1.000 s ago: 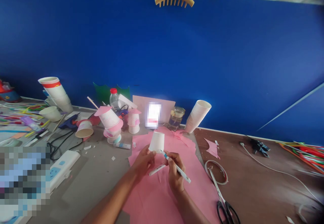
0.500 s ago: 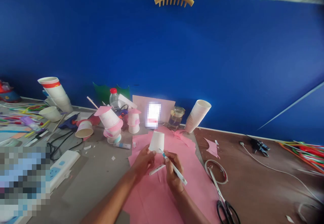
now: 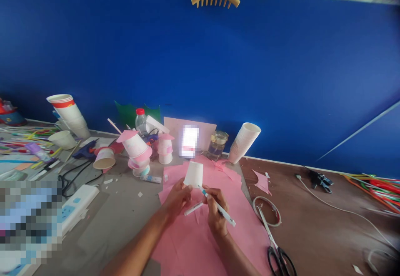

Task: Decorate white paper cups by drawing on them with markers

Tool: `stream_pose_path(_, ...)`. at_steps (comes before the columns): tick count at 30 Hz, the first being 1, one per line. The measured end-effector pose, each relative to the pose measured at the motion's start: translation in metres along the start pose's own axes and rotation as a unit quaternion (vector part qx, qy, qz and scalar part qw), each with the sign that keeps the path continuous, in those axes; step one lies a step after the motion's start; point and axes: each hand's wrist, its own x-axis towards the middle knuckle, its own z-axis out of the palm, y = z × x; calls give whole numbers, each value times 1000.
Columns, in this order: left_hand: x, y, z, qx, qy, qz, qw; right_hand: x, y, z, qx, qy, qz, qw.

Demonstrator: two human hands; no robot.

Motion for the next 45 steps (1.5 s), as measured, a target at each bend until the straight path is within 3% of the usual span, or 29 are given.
stream_pose_path(25,0,0,1,5,9,0,1000,-1,2,-1,-13,-19,-2,1000)
stream_pose_path(33,2,-1,-1,-4,4,-4,1000,1,1,0,33,17,28,999)
stream_pose_path(45,2,-3,-1,7,12,-5,1000,3,1,3,1,39,32,999)
